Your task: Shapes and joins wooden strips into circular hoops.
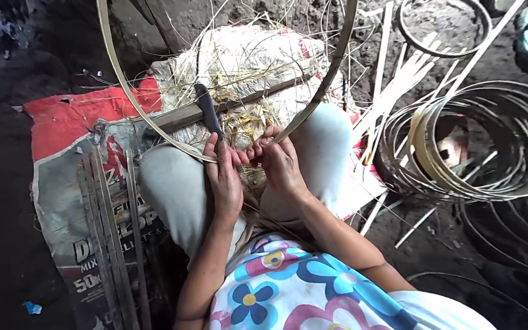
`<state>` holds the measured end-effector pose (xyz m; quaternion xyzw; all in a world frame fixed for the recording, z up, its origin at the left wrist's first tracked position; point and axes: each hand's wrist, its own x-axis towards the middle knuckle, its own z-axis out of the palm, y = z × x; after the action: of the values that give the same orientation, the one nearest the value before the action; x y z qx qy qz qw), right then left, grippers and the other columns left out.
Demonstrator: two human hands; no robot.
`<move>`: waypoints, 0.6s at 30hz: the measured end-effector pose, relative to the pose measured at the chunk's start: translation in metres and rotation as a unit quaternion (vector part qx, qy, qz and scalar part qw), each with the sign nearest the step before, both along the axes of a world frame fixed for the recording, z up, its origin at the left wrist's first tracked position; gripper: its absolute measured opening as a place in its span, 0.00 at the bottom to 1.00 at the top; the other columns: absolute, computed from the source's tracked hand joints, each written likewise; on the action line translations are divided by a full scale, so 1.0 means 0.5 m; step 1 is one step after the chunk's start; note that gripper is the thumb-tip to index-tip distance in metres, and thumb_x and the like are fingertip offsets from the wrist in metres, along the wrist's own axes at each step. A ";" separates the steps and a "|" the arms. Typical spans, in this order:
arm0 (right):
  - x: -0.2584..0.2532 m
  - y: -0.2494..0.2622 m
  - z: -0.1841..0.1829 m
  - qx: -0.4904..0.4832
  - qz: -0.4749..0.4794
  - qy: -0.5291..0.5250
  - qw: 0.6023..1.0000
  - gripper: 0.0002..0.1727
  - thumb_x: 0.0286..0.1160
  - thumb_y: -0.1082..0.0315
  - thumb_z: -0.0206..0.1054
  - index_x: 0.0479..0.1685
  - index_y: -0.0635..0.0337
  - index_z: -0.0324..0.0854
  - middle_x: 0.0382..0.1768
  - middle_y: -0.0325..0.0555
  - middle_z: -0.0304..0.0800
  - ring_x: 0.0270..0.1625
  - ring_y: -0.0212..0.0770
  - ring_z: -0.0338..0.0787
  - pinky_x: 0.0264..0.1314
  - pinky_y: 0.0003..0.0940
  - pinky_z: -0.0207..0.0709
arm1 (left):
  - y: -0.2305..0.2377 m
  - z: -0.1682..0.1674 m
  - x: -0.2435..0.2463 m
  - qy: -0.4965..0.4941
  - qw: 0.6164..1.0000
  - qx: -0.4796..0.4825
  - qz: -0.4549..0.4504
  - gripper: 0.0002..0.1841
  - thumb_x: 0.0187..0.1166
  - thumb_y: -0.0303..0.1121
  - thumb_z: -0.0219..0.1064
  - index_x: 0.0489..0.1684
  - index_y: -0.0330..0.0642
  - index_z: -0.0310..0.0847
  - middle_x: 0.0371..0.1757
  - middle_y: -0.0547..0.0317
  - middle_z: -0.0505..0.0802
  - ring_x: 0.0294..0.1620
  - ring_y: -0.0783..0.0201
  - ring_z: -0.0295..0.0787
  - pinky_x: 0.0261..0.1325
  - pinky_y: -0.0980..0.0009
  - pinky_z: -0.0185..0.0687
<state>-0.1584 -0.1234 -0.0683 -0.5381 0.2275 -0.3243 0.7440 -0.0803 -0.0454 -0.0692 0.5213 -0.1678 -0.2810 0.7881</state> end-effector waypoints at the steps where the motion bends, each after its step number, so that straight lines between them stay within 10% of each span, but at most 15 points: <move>1: -0.003 -0.001 -0.002 -0.008 0.005 0.010 1.000 0.10 0.87 0.64 0.43 0.55 0.46 0.69 0.30 0.35 0.80 0.28 0.28 0.81 0.30 0.21 0.77 | 0.002 0.001 0.001 -0.002 1.000 0.005 -0.006 0.18 0.95 0.40 0.45 0.78 0.50 0.64 0.32 0.71 0.78 0.31 0.76 0.79 0.45 0.77 0.81; 6: -0.003 -0.001 0.011 0.030 0.025 -0.001 0.999 0.11 0.90 0.62 0.45 0.61 0.46 0.68 0.37 0.37 0.84 0.34 0.29 0.85 0.38 0.24 0.81 | -0.004 0.011 0.007 0.040 0.999 -0.022 0.007 0.15 0.95 0.37 0.45 0.74 0.52 0.68 0.29 0.73 0.77 0.29 0.77 0.78 0.42 0.79 0.81; 11: -0.019 -0.018 0.018 0.072 0.043 -0.016 0.996 0.28 0.95 0.48 0.45 0.89 0.43 0.54 0.62 0.36 0.88 0.49 0.30 0.92 0.45 0.23 0.86 | 0.013 0.036 0.046 0.043 0.996 -0.072 0.033 0.13 0.96 0.36 0.43 0.68 0.54 0.69 0.26 0.75 0.76 0.23 0.81 0.74 0.33 0.86 0.75; 18: 0.006 0.005 0.008 0.097 0.009 -0.112 0.989 0.10 0.96 0.58 0.45 0.54 0.45 0.72 0.40 0.35 0.85 0.45 0.31 0.90 0.53 0.28 0.86 | -0.003 0.024 0.012 0.033 0.997 -0.057 0.032 0.16 0.95 0.41 0.46 0.76 0.57 0.65 0.31 0.75 0.79 0.31 0.79 0.80 0.43 0.80 0.82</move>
<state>-0.1555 -0.1208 -0.0643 -0.4257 0.1682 -0.3527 0.8162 -0.0740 -0.0470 -0.0571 0.4713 -0.1403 -0.2626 0.8302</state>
